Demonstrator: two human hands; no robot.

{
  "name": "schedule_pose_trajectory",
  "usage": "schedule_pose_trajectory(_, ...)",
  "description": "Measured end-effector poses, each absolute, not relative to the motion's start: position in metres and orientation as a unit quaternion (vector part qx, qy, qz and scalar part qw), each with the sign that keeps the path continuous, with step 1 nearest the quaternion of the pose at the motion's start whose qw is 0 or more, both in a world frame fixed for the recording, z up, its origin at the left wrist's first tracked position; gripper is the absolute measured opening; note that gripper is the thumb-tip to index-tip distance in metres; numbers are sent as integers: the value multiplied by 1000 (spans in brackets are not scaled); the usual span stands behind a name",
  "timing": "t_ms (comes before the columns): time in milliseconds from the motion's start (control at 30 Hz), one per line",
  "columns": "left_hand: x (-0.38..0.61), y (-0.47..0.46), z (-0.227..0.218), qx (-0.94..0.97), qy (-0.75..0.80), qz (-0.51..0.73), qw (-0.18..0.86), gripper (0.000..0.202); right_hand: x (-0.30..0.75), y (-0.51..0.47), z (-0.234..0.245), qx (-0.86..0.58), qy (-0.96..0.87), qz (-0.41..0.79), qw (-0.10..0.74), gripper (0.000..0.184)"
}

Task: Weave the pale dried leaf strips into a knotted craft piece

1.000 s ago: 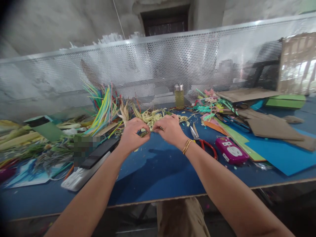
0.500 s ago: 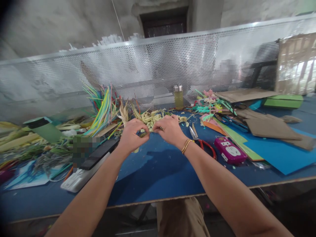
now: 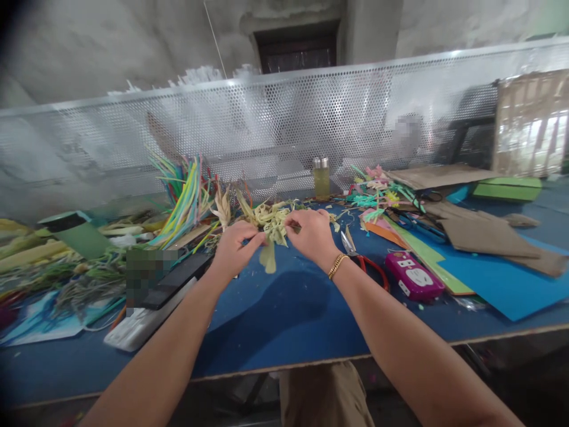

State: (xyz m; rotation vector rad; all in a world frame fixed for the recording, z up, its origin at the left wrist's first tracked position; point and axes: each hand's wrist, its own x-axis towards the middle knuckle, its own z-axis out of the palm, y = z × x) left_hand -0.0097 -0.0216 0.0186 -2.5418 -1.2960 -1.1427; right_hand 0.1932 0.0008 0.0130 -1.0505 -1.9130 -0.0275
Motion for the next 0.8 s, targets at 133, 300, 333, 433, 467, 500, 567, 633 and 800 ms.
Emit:
schedule_pose_trajectory(133, -7, -18, 12, -814, -451, -363, 39, 25, 191, -3, 14, -418, -775, -8, 473, 8)
schedule_pose_trajectory(300, -6, -10, 4, -780, -453, -432, 11, 17, 187, -4, 11, -394, -788, 2, 473, 9)
schedule_pose_trajectory(333, -5, -8, 3, -776, -448, -444, 1, 16, 186, -3, 10, -392, -789, 4, 473, 10)
schedule_pose_trajectory(433, -3, -7, 1, -761, -435, -480, -23, 13, 185, -2, 8, -389, -789, 5, 476, 13)
schedule_pose_trajectory(467, -1, -7, 1, -756, -432, -491, -30, 13, 185, -2, 8, -387, -790, 6, 475, 14)
schedule_pose_trajectory(500, 0, -8, 1, -750, -430, -501, -41, 14, 185, -2, 8, -386, -792, 8, 474, 14)
schedule_pose_trajectory(567, 1, -8, 0, -737, -423, -521, -78, 14, 185, -3, 8, -382, -795, 9, 471, 16)
schedule_pose_trajectory(633, 2, -8, -1, -720, -421, -537, -127, 14, 186, -5, 9, -379, -799, 9, 467, 17)
schedule_pose_trajectory(800, 0, -2, -5, -699, -432, -536, -194, 17, 185, -7, 10, -372, -809, 10, 454, 17)
